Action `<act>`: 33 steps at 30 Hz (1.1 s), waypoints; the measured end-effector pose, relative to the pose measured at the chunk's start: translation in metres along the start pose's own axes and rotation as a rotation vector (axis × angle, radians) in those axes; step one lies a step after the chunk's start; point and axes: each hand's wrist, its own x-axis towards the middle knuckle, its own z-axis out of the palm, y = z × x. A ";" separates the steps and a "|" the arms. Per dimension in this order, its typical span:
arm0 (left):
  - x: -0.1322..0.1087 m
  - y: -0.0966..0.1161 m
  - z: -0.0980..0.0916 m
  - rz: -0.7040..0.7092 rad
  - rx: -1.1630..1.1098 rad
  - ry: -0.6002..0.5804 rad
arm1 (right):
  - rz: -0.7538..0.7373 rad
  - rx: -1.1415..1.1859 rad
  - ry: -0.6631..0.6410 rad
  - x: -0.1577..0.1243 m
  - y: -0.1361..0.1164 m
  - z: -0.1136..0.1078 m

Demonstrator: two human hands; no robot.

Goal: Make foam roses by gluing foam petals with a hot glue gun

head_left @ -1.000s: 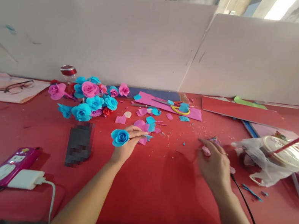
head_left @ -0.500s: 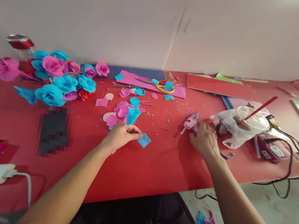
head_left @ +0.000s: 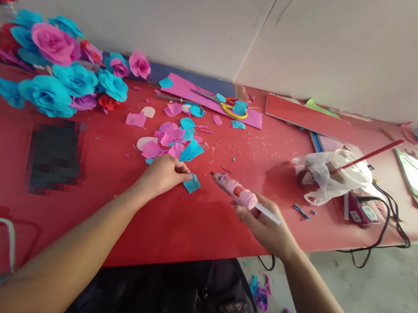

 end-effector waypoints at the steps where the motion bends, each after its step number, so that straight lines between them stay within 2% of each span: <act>1: 0.000 0.001 0.000 -0.001 0.004 0.001 | -0.017 0.025 -0.050 -0.002 -0.003 0.005; 5: 0.000 0.002 -0.001 -0.008 0.013 -0.011 | -0.066 0.049 -0.137 -0.003 -0.006 0.014; 12: 0.000 0.001 0.000 0.007 0.025 -0.010 | -0.078 0.041 -0.223 0.003 -0.011 0.013; 17: 0.000 -0.001 0.001 0.035 0.031 -0.001 | -0.067 0.036 -0.244 0.004 -0.015 0.012; 23: 0.000 -0.003 0.000 0.046 -0.034 -0.068 | -0.058 0.013 -0.258 0.006 -0.016 0.010; 33: -0.002 0.000 -0.002 0.048 -0.049 -0.073 | -0.051 -0.013 -0.186 0.011 -0.015 0.007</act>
